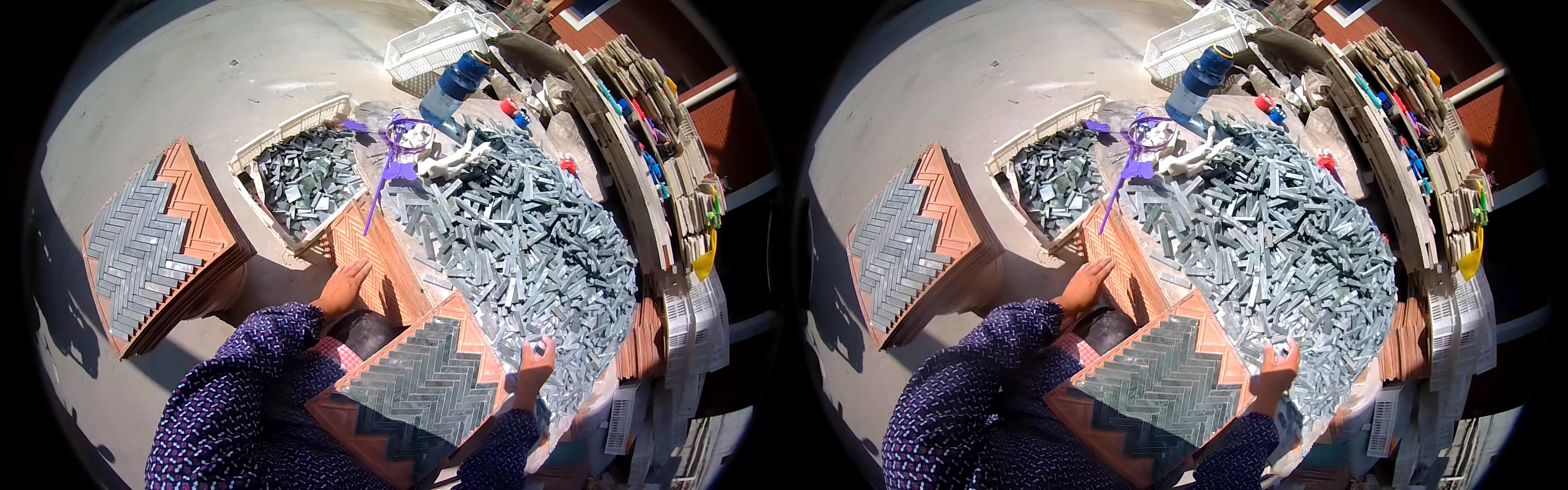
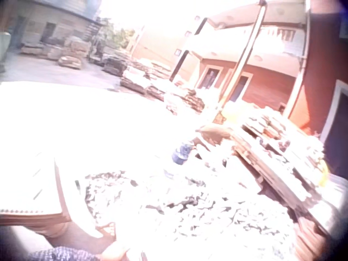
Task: The person places small rectangular tiles onto a square board in a herringbone pattern. They pick tiles from a nearby pile, position them by hand, and occasionally flip the board to check alignment before continuing.
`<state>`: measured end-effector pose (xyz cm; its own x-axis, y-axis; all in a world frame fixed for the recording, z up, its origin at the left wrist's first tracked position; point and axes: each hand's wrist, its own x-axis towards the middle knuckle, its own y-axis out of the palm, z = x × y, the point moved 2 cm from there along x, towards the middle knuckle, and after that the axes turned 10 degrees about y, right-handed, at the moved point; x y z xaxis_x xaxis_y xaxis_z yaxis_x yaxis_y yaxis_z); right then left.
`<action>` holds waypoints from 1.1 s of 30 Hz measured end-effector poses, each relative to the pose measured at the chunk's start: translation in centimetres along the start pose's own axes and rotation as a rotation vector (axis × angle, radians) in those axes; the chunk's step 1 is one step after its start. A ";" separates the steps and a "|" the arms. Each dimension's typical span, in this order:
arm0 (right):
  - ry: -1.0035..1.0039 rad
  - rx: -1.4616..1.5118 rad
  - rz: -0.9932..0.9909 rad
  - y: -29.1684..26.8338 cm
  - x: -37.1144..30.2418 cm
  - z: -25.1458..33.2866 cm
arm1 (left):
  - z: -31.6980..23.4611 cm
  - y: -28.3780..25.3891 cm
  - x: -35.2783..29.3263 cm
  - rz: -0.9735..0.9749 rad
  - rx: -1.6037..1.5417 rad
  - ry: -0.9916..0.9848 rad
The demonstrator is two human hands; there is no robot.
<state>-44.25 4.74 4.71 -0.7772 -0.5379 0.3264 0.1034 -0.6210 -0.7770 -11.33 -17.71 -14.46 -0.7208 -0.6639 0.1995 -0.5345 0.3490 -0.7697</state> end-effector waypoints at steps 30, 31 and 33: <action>0.530 -0.195 0.086 -12.0 -29.2 -14.5 | -0.2 0.1 9.7 0.280 0.436 0.671; 0.580 -0.171 0.106 -11.8 -29.6 -15.5 | -0.8 -1.1 9.8 0.329 0.457 0.626; 0.616 -0.150 0.128 -11.3 -29.8 -15.8 | -1.8 -2.8 9.2 0.434 0.490 0.527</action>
<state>-32.09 36.77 -4.71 -0.9830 -0.1486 -0.1081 0.1658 -0.4630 -0.8707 -17.26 -23.57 -9.43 -0.9951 -0.0984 -0.0110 0.0017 0.0944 -0.9955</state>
